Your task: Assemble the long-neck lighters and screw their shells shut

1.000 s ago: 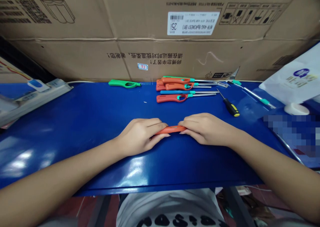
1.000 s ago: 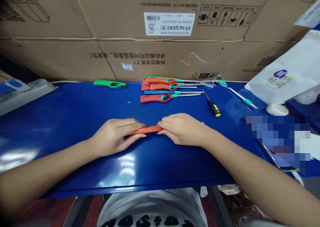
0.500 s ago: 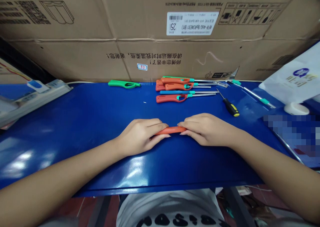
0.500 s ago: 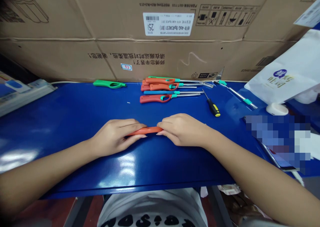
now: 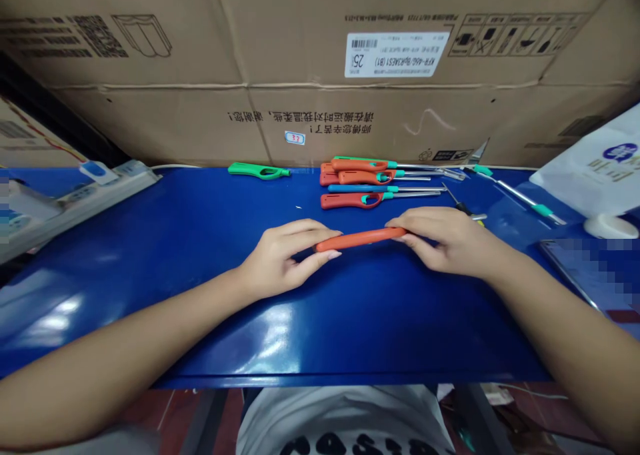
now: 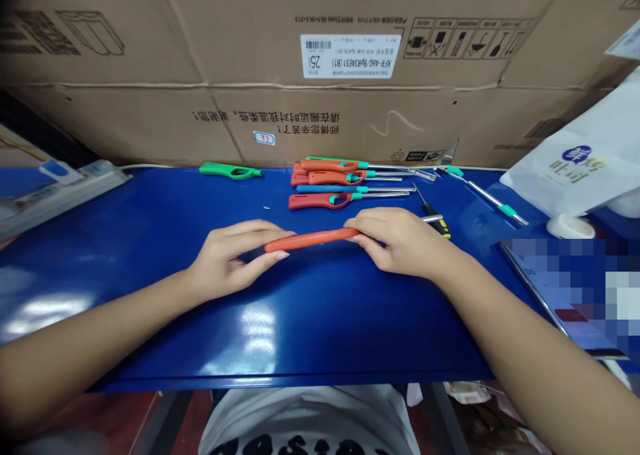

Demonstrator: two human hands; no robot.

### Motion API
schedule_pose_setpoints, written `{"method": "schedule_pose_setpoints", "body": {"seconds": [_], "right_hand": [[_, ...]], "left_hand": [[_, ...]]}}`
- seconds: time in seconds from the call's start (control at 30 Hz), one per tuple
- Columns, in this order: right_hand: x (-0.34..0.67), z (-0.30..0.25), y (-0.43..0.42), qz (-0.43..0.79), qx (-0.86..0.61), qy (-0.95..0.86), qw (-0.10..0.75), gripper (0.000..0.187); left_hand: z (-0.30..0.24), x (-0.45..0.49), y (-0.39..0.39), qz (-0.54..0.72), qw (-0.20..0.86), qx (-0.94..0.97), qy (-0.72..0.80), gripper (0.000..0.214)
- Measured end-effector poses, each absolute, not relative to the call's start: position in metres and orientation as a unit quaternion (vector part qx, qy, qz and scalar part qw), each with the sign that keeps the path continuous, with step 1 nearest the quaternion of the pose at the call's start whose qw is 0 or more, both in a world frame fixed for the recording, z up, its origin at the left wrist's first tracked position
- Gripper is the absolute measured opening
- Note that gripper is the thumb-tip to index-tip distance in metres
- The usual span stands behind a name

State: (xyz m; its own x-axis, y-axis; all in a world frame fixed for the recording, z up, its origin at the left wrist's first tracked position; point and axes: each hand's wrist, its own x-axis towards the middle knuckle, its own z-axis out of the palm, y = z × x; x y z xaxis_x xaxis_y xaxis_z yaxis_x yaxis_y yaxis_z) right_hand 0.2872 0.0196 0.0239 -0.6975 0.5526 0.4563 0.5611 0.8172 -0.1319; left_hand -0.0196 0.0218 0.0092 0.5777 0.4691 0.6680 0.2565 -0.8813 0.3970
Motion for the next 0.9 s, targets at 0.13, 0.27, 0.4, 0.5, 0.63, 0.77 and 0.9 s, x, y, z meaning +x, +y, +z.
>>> {"method": "schedule_pose_setpoints", "body": {"seconds": [0.13,0.27,0.4,0.5,0.63,0.77,0.9], "right_hand": [[0.283,0.026,0.015,0.006,-0.318,-0.922,0.223,0.027],[0.270,0.026,0.008,0.029,-0.309,-0.933,0.182,0.033],[0.259,0.019,0.003,0.041,-0.293,-0.938,0.181,0.030],[0.256,0.016,0.002,0.034,-0.302,-0.933,0.191,0.031],[0.255,0.015,0.002,0.054,-0.337,-0.925,0.166,0.032],[0.254,0.017,0.003,0.110,-0.373,-0.909,0.148,0.028],[0.256,0.021,0.003,0.134,-0.375,-0.905,0.150,0.021]], "left_hand": [[0.010,-0.020,0.018,0.400,0.116,0.883,0.216,0.023],[0.009,-0.018,0.013,0.377,0.119,0.896,0.204,0.025],[0.007,-0.015,0.009,0.362,0.134,0.900,0.203,0.025],[0.007,-0.014,0.010,0.352,0.161,0.896,0.219,0.021],[0.006,-0.013,0.014,0.354,0.189,0.883,0.242,0.022],[0.005,-0.012,0.015,0.350,0.215,0.866,0.285,0.022],[0.007,-0.011,0.012,0.345,0.237,0.858,0.297,0.018]]}}
